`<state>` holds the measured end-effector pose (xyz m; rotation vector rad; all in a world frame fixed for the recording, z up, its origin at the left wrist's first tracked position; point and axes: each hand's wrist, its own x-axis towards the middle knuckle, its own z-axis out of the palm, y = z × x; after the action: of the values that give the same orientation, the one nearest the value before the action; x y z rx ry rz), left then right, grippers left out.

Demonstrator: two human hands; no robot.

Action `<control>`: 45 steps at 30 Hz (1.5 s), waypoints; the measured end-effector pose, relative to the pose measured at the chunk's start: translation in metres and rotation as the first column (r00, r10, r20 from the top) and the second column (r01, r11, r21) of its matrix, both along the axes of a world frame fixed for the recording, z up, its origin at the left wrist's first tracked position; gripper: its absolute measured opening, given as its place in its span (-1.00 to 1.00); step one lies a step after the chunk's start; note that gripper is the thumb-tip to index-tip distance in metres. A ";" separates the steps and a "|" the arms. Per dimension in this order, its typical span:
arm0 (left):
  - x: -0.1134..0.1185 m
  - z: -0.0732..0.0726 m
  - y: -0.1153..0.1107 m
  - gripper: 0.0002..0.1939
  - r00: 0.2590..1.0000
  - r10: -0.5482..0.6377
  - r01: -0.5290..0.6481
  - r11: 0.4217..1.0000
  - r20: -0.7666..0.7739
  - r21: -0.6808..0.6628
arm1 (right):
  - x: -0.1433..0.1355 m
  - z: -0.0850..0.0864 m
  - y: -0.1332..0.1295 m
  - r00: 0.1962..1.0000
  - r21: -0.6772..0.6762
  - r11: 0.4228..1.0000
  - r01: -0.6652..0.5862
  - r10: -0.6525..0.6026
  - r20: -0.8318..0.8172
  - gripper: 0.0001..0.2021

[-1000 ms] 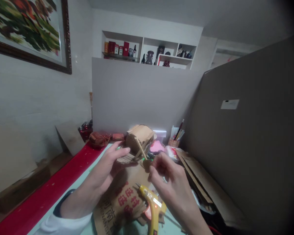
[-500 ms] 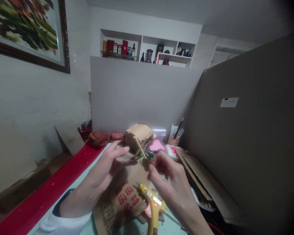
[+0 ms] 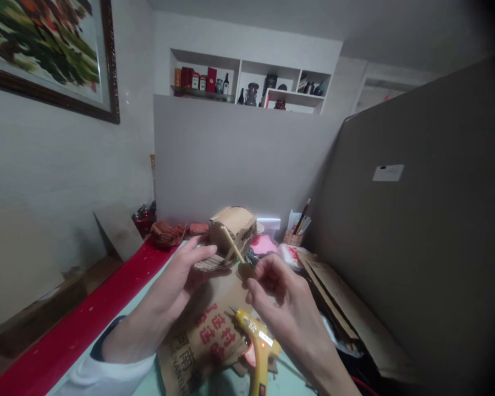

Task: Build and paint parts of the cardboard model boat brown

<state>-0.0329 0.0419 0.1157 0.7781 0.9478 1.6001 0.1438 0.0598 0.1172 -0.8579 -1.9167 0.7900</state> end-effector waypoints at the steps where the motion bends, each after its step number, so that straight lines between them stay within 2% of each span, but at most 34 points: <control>1: 0.000 0.000 0.000 -0.55 1.000 0.004 -0.004 1.000 0.001 -0.001 | 0.000 0.000 0.000 1.000 0.001 1.000 0.002 -0.002 0.000 -0.84; 4: -0.001 0.000 0.001 -0.53 1.000 0.018 -0.018 1.000 0.005 -0.010 | 0.000 0.000 -0.001 1.000 0.011 1.000 0.012 -0.012 0.002 -0.82; 10: 0.001 0.004 0.000 -0.65 1.000 -0.016 0.016 0.999 0.000 0.032 | 0.002 0.000 0.000 1.000 0.014 1.000 0.021 -0.021 0.008 -0.80; 14: 0.003 0.006 0.000 -0.70 1.000 0.007 -0.007 1.000 0.011 0.001 | 0.001 0.001 0.001 1.000 0.018 1.000 0.017 -0.017 0.005 -0.78; 20: 0.001 0.005 0.003 -0.67 1.000 0.010 -0.010 1.000 0.004 0.028 | 0.008 0.004 0.004 0.999 0.030 0.999 0.026 -0.026 0.021 -0.79; 27: 0.001 0.004 0.004 -0.66 1.000 0.002 -0.002 1.000 0.008 0.001 | 0.020 0.006 0.009 0.994 0.140 0.985 0.103 -0.099 -0.034 -0.80; 38: 0.014 -0.006 0.007 -0.64 0.999 -0.040 0.040 0.997 -0.002 -0.064 | 0.016 0.001 0.003 0.989 0.291 0.946 0.145 -0.132 -0.064 -0.90; 45: 0.011 -0.004 0.011 -0.68 1.000 -0.029 0.030 0.998 0.009 -0.048 | 0.015 0.000 0.007 0.989 0.211 0.972 0.107 -0.126 0.076 -0.81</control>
<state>-0.0220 0.0527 0.1119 0.7484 0.9608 1.5489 0.1592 0.0668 0.1174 -0.8797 -1.9662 0.4795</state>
